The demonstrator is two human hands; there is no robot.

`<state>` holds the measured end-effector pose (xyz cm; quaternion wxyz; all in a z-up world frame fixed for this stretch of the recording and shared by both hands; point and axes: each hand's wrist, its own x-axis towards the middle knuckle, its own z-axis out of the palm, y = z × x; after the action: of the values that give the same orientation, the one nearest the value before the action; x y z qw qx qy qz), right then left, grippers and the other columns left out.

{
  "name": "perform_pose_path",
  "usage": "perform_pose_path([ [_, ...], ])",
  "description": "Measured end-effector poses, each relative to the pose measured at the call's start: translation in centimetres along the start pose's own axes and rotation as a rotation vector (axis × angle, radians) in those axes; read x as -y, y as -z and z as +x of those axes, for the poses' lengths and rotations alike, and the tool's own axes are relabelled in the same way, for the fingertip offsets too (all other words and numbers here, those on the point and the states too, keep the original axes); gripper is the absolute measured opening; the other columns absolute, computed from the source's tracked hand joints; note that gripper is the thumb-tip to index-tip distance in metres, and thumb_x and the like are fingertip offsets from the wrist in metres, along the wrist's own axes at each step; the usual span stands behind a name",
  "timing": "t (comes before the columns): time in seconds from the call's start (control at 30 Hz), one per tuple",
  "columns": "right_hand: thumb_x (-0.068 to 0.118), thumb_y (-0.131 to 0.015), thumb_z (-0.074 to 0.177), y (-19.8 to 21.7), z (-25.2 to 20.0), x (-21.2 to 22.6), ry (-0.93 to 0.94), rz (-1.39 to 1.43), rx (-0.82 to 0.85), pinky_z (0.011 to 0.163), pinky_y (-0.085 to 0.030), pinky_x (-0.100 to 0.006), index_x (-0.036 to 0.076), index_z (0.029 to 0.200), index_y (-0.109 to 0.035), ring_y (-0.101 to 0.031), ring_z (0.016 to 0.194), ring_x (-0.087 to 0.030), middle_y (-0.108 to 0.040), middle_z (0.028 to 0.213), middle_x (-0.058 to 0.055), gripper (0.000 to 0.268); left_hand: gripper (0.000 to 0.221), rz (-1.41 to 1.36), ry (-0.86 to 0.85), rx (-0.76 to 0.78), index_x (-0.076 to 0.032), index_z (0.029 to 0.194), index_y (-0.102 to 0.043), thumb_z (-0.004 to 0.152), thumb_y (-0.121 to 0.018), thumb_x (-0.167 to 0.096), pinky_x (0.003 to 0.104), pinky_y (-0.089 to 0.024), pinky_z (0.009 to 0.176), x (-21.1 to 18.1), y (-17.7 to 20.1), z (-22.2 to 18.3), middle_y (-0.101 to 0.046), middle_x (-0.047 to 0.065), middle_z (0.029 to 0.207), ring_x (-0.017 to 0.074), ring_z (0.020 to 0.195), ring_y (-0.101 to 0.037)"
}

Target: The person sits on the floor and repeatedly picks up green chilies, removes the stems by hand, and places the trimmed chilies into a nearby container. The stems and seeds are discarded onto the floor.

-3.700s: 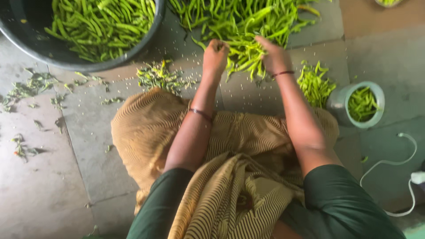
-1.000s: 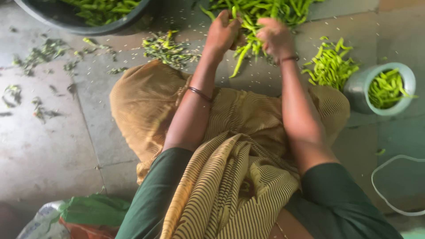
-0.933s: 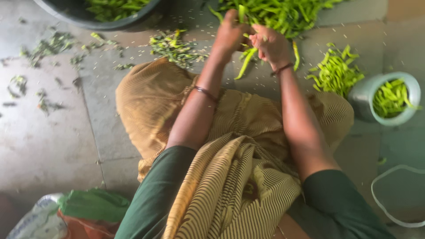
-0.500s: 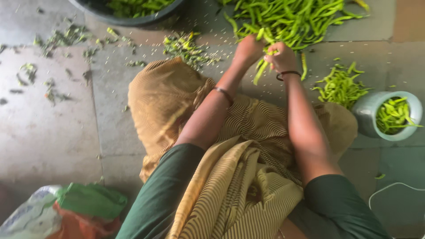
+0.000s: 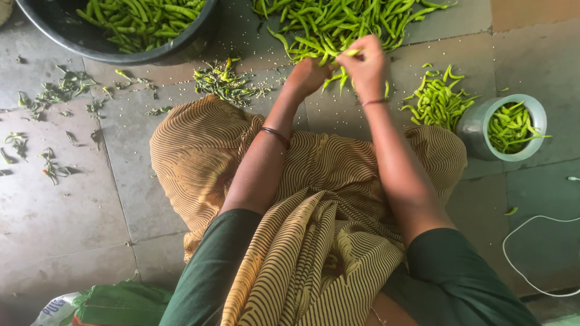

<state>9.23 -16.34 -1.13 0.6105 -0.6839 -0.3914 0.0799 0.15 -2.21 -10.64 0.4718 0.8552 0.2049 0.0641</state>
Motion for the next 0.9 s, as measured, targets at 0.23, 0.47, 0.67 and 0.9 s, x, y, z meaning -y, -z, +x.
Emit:
perform_pose_path([
  [0.23,0.004,-0.076,0.097,-1.9,-0.3,3.2,-0.036,-0.057,0.014,0.062,-0.047,-0.023,0.015,0.107,-0.062,-0.061,0.072,-0.011,-0.067,0.088,-0.001,0.02,0.036,-0.573,0.36,-0.057,-0.002,0.106,-0.076,0.095,-0.064,-0.035,0.03,-0.045,0.045,-1.4,4.7,-0.9,-0.073,0.008,0.069,0.0137,0.048,-0.056],
  [0.47,0.017,-0.079,0.101,-1.3,-0.4,-2.6,-0.691,0.767,0.148,0.045,-0.037,-0.025,0.008,0.104,-0.06,-0.052,0.055,-0.011,-0.058,0.077,-0.004,0.021,0.039,-0.534,0.32,-0.203,-0.006,0.109,-0.063,0.096,-0.055,-0.041,0.032,-0.057,0.043,-8.0,7.8,-2.1,-0.071,0.009,0.061,0.0176,0.047,-0.071],
  [0.67,0.013,-0.066,0.088,-7.9,-3.3,-8.7,-0.191,-0.221,0.531,0.06,-0.058,-0.036,0.007,0.106,-0.07,-0.073,0.075,-0.025,-0.073,0.095,-0.009,0.019,0.032,-0.164,0.255,-0.583,-0.005,0.101,-0.069,0.094,-0.063,-0.037,0.045,-0.056,0.073,-3.7,8.8,-0.2,-0.074,0.022,0.088,0.0412,0.086,-0.07],
  [0.9,0.016,-0.076,0.083,-8.0,-2.5,-9.0,-0.034,-0.535,0.637,0.077,-0.054,-0.046,0.009,0.096,-0.075,-0.067,0.09,-0.035,-0.068,0.102,-0.016,0.014,0.025,0.105,0.237,-0.338,-0.005,0.099,-0.07,0.094,-0.063,-0.029,0.049,-0.054,0.081,-2.9,7.5,-0.2,-0.071,0.023,0.1,0.0433,0.097,-0.067],
])
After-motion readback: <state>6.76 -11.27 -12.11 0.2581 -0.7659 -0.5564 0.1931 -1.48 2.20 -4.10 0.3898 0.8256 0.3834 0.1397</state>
